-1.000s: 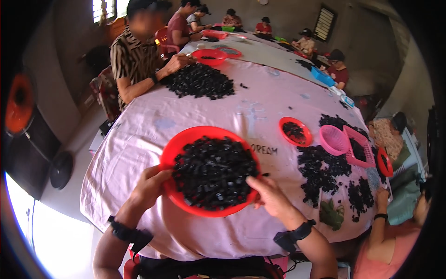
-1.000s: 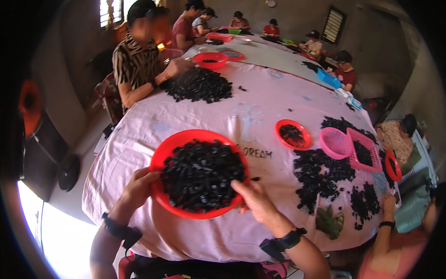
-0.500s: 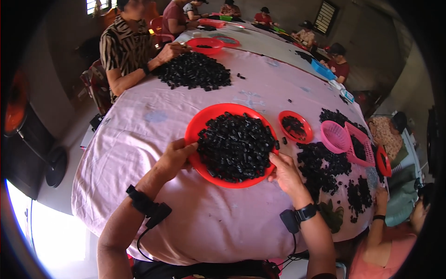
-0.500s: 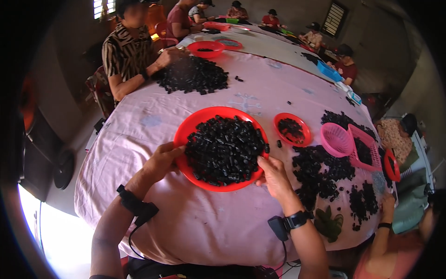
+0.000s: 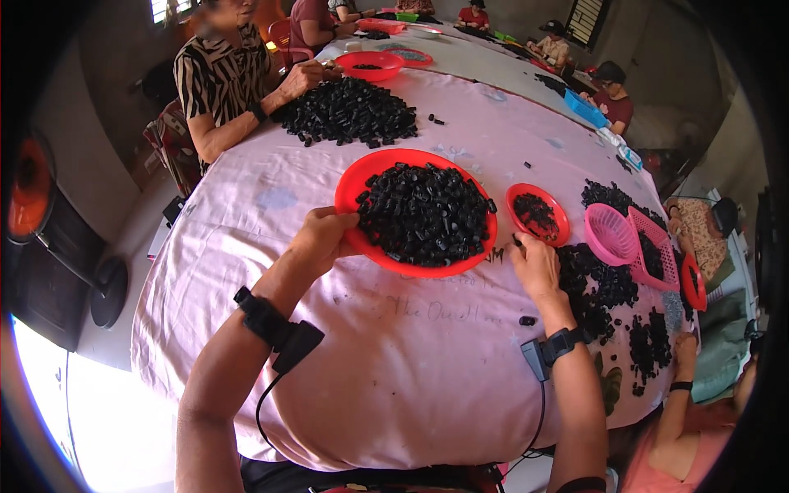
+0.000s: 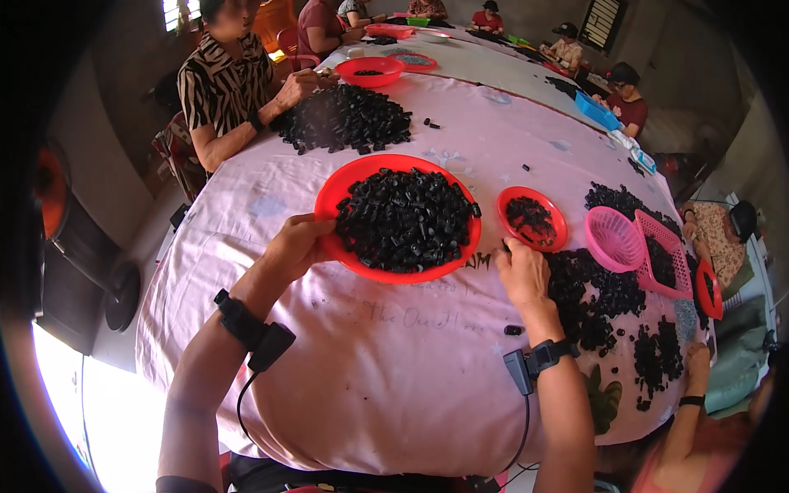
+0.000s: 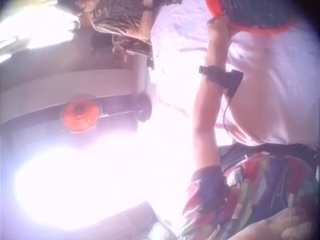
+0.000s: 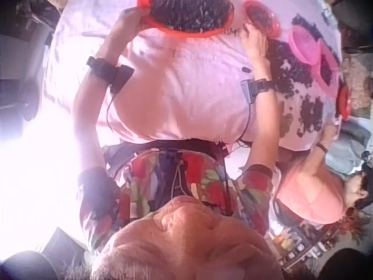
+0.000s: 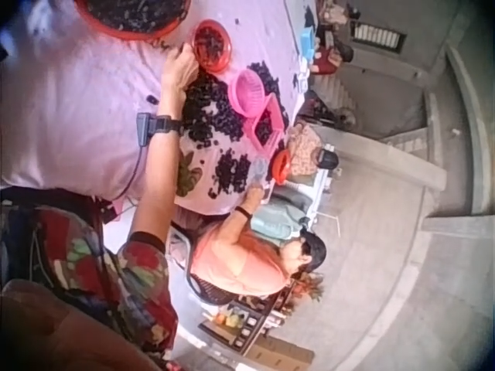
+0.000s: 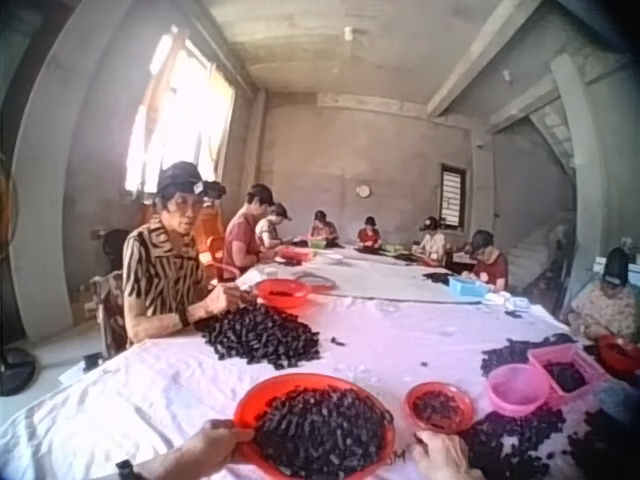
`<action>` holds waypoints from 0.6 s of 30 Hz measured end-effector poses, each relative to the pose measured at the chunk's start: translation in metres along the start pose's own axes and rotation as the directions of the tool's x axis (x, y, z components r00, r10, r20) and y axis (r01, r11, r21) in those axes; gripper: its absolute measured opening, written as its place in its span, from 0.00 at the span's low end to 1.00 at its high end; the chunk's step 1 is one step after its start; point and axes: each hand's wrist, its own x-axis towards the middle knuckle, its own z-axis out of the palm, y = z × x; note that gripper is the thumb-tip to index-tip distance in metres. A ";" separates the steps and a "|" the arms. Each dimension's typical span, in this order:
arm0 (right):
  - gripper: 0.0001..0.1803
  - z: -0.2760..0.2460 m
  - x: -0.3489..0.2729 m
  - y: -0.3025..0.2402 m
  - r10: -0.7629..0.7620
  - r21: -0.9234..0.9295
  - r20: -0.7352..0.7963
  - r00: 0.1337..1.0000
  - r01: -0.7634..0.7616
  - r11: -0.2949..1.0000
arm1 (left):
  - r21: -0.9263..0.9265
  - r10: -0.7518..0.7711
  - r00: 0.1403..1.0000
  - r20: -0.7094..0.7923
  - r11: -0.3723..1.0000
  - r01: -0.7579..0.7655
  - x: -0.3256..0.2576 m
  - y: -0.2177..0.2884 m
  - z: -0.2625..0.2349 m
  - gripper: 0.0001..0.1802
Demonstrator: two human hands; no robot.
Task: Sorting and inspecting small black shoe components into groups on a table.
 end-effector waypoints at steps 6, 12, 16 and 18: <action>0.13 0.010 0.003 0.005 0.056 0.093 -0.034 0.998 -0.052 0.994 | -0.081 0.054 0.998 0.028 0.995 -0.052 0.054 -0.009 0.016 0.18; 0.12 0.007 0.004 0.011 0.108 0.083 -0.055 0.993 -0.103 0.991 | 0.025 -0.003 0.999 -0.049 1.000 0.005 0.083 -0.017 0.047 0.18; 0.11 0.002 0.003 0.009 0.091 -0.025 -0.044 0.995 -0.092 0.995 | 0.111 -0.001 0.997 -0.073 0.994 0.009 0.083 -0.022 0.053 0.18; 0.10 -0.002 0.002 0.003 0.060 -0.090 -0.049 0.997 -0.065 0.994 | 0.155 0.009 0.995 -0.099 0.988 0.006 0.077 -0.016 0.052 0.19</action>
